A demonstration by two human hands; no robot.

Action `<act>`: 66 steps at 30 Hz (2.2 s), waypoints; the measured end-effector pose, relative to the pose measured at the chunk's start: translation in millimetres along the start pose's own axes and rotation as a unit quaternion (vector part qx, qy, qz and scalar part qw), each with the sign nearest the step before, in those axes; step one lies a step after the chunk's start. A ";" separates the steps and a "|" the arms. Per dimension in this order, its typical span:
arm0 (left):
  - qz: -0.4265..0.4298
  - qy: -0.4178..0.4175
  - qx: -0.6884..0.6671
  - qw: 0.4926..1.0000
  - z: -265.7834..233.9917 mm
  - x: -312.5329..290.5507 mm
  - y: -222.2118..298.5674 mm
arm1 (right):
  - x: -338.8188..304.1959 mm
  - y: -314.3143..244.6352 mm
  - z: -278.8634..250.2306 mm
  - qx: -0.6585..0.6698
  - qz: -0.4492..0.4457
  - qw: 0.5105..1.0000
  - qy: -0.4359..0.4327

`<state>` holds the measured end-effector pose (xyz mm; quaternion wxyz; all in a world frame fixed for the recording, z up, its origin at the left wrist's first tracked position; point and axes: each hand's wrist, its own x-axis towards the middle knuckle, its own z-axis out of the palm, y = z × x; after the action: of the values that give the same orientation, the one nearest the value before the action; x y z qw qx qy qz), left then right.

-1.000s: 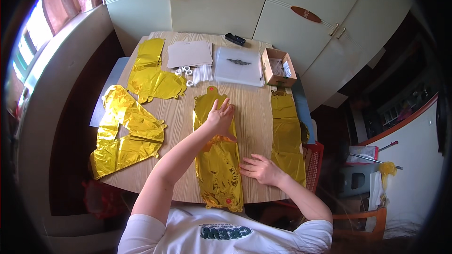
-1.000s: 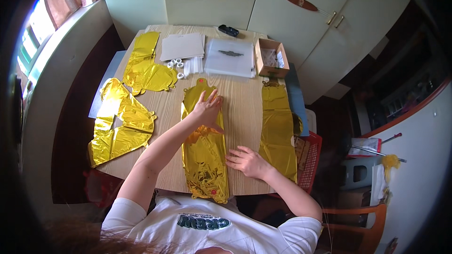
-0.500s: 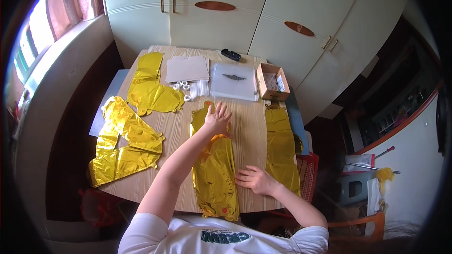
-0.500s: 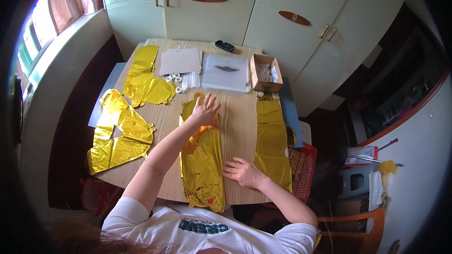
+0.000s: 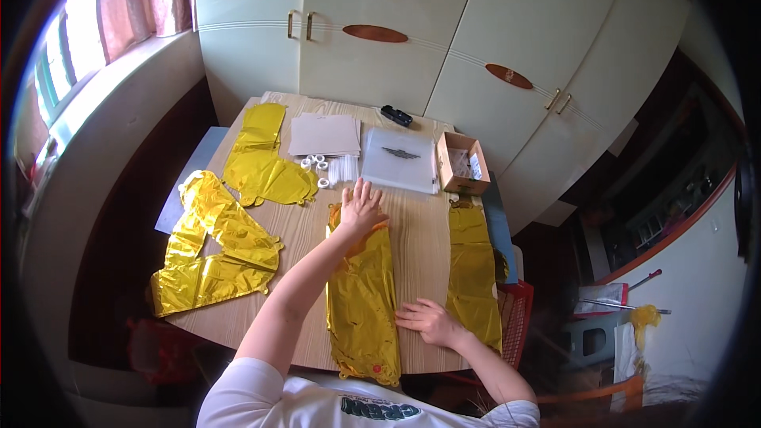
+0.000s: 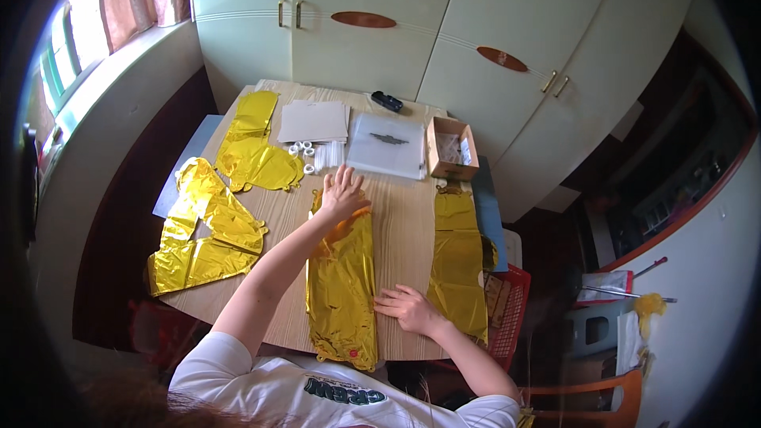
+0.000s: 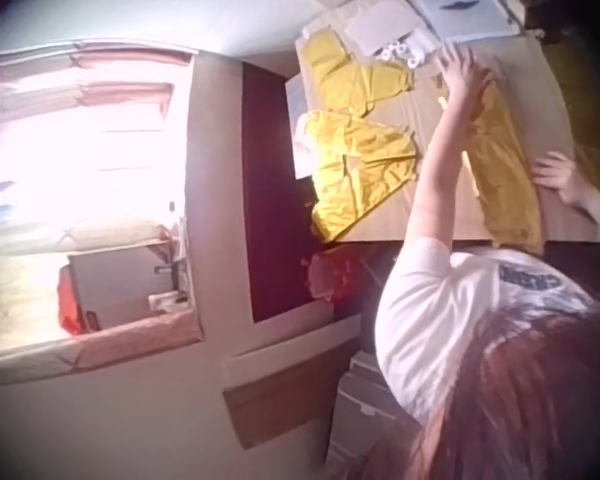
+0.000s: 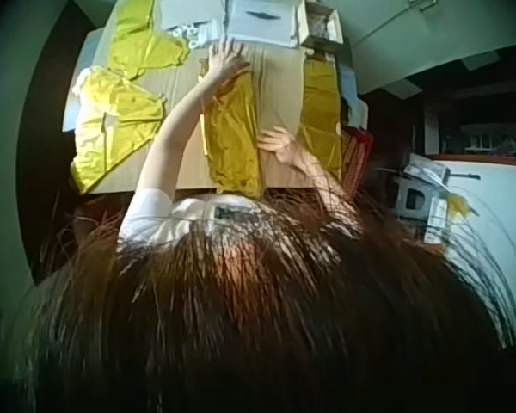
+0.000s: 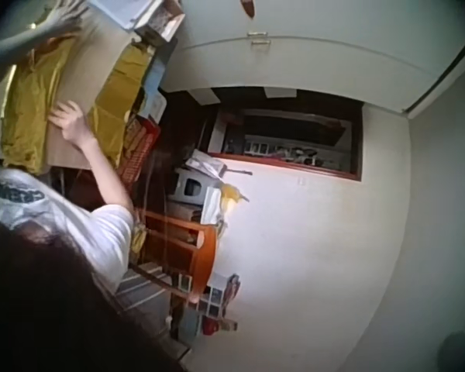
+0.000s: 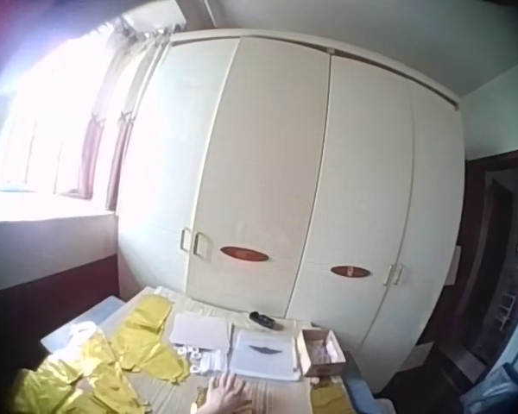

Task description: Folding gold foil sheets into a specific shape using a template.

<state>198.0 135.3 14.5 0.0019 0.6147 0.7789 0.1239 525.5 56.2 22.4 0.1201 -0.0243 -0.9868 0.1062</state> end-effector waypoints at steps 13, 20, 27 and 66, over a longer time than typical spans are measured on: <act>0.096 0.023 -0.108 0.989 -42.5 -201.5 -62.0 | 84.4 37.7 30.9 0.115 0.078 0.980 0.143; 0.109 -0.007 -0.087 0.990 -48.9 -213.5 -58.0 | 130.4 70.9 42.4 0.089 0.120 0.984 0.098; 0.117 -0.028 -0.037 0.992 -45.7 -212.7 -57.1 | 133.8 64.0 45.1 0.046 0.097 0.993 0.055; 0.110 -0.028 -0.031 0.993 -41.8 -213.8 -56.7 | 129.8 67.3 48.4 0.074 0.116 0.987 0.085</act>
<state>189.4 -89.7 12.0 0.0286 0.6997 0.7020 0.1300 389.4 121.5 -7.8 0.1918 -0.1386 -0.9529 0.1895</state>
